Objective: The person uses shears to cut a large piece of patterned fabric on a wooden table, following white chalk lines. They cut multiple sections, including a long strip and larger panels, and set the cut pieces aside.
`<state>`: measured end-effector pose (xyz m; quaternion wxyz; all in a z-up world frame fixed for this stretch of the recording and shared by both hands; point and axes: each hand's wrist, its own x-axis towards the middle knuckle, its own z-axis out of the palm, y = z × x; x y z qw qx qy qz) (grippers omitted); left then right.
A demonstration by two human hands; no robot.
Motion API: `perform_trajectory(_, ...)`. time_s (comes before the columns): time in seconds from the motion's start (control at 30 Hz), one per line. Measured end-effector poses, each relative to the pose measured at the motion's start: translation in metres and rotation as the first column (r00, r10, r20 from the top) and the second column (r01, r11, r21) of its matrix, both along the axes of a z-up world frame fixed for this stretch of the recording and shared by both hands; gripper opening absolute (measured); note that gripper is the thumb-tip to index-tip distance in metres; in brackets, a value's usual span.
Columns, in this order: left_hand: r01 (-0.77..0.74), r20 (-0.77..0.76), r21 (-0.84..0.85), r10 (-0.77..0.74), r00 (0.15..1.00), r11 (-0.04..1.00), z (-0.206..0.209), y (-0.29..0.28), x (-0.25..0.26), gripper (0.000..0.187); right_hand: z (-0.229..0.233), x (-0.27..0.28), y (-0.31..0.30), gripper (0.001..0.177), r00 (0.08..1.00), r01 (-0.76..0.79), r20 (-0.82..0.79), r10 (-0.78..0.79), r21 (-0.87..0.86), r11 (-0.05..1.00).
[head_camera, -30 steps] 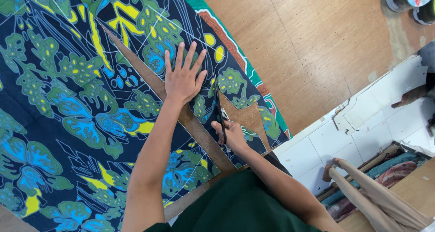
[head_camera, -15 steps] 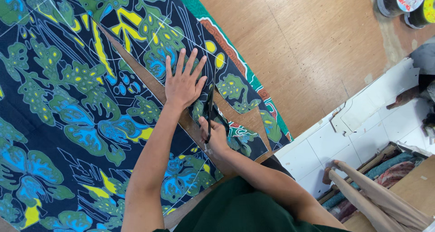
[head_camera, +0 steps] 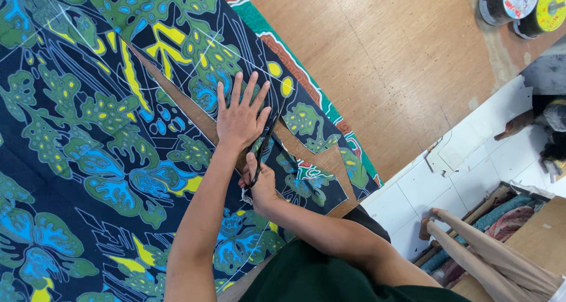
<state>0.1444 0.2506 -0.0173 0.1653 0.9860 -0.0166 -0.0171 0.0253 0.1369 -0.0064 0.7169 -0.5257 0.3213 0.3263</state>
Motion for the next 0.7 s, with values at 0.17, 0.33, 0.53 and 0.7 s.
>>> perform_trajectory(0.17, -0.005, 0.004, -0.006, 0.005, 1.000, 1.000, -0.001, 0.000, 0.001, 0.057, 0.005, 0.004, 0.012, 0.049, 0.997, 0.065, -0.039, -0.063, 0.037, 0.997)
perform_trajectory(0.33, -0.007, 0.018, -0.004, 0.007, 1.000, 1.000, -0.003, 0.001, 0.001, 0.056, 0.012, 0.005, 0.022, 0.048, 0.993, 0.111, -0.035, -0.108, 0.073, 0.991)
perform_trajectory(0.53, -0.003, 0.049, 0.002, 0.003, 0.999, 1.000, -0.004, 0.001, -0.001, 0.055, 0.018, 0.006, 0.021, 0.048, 0.993, 0.106, -0.061, -0.101, 0.087, 0.991)
perform_trajectory(0.7, -0.005, 0.069, 0.000, 0.005, 0.998, 1.000, -0.005, 0.001, 0.000, 0.055, 0.011, 0.014, 0.013, 0.053, 0.997, 0.064, -0.045, -0.060, 0.099, 0.993)
